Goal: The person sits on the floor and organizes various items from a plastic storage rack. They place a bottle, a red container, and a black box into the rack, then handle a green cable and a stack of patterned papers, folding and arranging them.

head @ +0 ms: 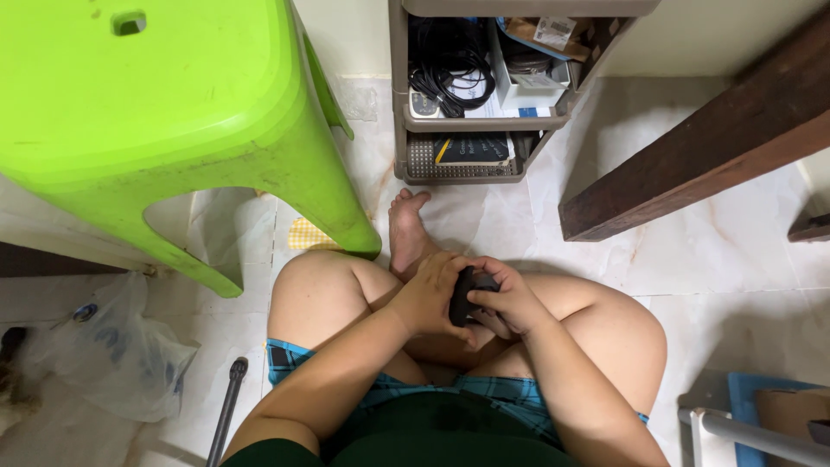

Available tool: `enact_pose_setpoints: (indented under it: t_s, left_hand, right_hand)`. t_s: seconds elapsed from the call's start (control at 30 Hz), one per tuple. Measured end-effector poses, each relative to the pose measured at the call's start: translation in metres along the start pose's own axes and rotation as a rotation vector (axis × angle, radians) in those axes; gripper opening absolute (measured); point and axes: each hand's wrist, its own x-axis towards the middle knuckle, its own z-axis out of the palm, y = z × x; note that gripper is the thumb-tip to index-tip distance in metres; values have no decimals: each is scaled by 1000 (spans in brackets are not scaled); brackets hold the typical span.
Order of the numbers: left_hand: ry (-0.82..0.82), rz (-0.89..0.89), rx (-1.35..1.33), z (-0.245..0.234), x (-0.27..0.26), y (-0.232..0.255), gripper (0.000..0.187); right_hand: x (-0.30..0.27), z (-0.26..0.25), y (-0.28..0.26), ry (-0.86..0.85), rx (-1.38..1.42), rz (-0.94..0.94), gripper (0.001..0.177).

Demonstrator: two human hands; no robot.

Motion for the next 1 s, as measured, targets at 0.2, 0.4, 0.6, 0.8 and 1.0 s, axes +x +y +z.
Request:
enact_pose_setpoints:
  t_s: [0.2,0.4,0.6,0.8,1.0]
  left_hand:
    - [-31,-39,-45,-4,-2,0,126]
    - [-106,-96,-172,-8,0,5,122]
    - [-95,-45,-182,-5,-1,7,121]
    - [-135,-123,-29,-12,4,13,117]
    - [-145,-63,142,-14,18,20,112]
  right_hand:
    - [0,6,-3,29,38,104,53]
    - [-3,9,-9,-76,104,79,52]
    - [-4,8,-11,-59,19,81,51]
    - [3,12,11,110,-55,82,48]
    - [3,26,6,281,-666,-117,42]
